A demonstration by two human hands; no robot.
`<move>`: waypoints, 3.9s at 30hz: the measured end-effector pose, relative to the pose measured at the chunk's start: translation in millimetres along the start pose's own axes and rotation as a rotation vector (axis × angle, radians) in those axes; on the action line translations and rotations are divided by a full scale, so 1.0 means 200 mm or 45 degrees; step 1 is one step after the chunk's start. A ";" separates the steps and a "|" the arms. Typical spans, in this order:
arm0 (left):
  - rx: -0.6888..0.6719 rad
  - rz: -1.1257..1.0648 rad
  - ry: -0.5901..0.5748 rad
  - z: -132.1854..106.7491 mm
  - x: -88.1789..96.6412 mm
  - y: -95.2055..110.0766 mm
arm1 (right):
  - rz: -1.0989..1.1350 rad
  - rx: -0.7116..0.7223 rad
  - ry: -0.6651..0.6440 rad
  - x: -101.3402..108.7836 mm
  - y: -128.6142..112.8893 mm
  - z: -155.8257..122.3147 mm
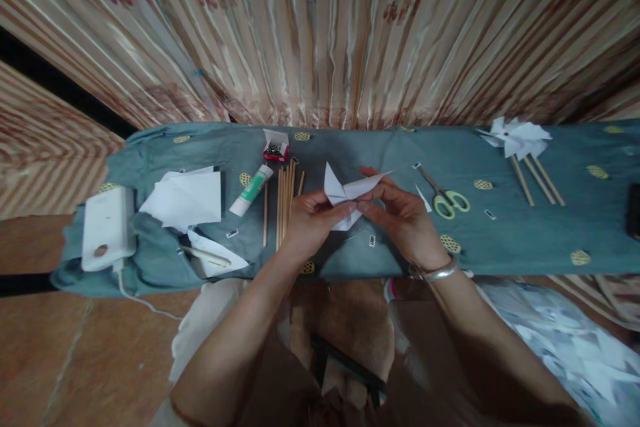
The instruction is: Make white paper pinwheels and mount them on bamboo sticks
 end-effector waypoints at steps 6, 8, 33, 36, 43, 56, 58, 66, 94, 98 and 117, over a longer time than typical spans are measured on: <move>-0.007 0.017 -0.008 0.00 0.00 0.00 | 0.106 -0.041 0.159 -0.01 -0.01 0.00; -0.002 0.026 -0.024 0.00 0.01 0.00 | 0.135 -0.072 0.168 -0.01 0.00 0.00; 0.013 0.019 0.003 0.00 0.00 -0.03 | 0.266 -0.322 0.086 0.00 -0.06 -0.01; -0.022 0.083 0.031 -0.01 -0.01 -0.02 | 0.253 -0.316 0.087 0.00 -0.05 -0.01; -0.039 0.078 0.037 -0.02 -0.02 -0.01 | 0.190 -0.301 0.080 -0.01 -0.03 -0.01; -0.143 0.290 0.048 -0.02 0.00 -0.02 | 0.200 -0.333 0.108 -0.02 -0.04 0.00; -0.158 0.299 0.047 -0.02 0.01 -0.03 | 0.240 -0.358 0.100 -0.02 -0.04 0.00; -0.195 0.429 0.054 -0.02 0.03 -0.02 | 0.272 -0.332 0.086 -0.03 -0.02 0.01; -0.207 0.534 0.088 -0.02 0.01 -0.01 | 0.290 -0.349 0.115 -0.05 0.01 0.00; -0.225 0.533 0.066 -0.01 0.02 -0.02 | 0.322 -0.388 0.141 -0.05 0.02 0.00; -0.238 0.389 0.032 0.01 0.02 -0.03 | 0.381 -0.393 0.179 -0.05 0.02 0.01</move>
Point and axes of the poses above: each hand's wrist, its own z-axis towards the middle knuckle, its own x-axis out of the back of the hand, y = z × x, the point moved 1 cm from there along z, towards the middle knuckle, and after that the axes turned 5 degrees about -z, right-handed, at the moved point
